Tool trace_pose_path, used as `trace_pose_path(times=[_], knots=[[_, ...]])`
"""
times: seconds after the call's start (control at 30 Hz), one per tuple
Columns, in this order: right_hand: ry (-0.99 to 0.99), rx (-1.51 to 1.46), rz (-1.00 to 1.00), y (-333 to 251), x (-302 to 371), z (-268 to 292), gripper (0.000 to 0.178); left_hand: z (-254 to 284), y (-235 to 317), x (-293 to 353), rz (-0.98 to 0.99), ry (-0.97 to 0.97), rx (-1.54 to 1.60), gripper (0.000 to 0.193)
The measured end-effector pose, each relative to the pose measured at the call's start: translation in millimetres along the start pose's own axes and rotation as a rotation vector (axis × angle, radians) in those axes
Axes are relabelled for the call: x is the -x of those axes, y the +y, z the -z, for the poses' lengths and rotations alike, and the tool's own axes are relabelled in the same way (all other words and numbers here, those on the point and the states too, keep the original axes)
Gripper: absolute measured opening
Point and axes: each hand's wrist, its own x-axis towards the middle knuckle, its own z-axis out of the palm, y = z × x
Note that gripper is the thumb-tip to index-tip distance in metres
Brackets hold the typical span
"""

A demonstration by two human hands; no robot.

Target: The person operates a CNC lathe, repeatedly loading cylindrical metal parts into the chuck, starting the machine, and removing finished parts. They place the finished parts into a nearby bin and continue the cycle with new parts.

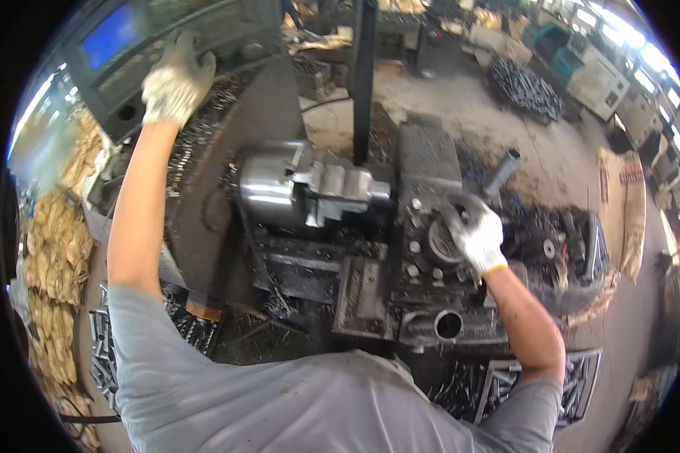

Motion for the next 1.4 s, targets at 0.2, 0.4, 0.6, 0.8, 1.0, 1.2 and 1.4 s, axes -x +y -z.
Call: trace_pose_path(times=[0.2, 0.4, 0.6, 0.8, 1.0, 1.2, 1.4], knots=[[-0.595, 0.187, 0.125, -34, -100, -9, 0.088, -23, 95, 184, -0.155, -0.461, 0.591, 0.071], [-1.061, 0.393, 0.38, -44, -170, -118, 0.071, -66, 115, 191, -0.19, -0.411, 0.282, 0.11], [-1.591, -0.227, -0.091, -23, -188, -145, 0.039, -83, 102, 145, -0.185, -0.645, 0.236, 0.101], [-1.15, 0.32, 0.398, -20, -174, -153, 0.048, -96, 107, 87, -0.113, -1.117, 0.385, 0.095], [-1.163, 0.263, 0.378, -4, -180, -164, 0.03, -4, 120, 282, 0.057, 0.014, 0.771, 0.035], [-1.191, 0.206, 0.274, 0, -187, -166, 0.051, 44, 0, 598, 1.321, -0.361, 0.139, 0.034], [-1.16, 0.324, 0.35, 7, -188, -169, 0.04, 32, -72, 609, 0.771, -0.246, 0.056, 0.029]])
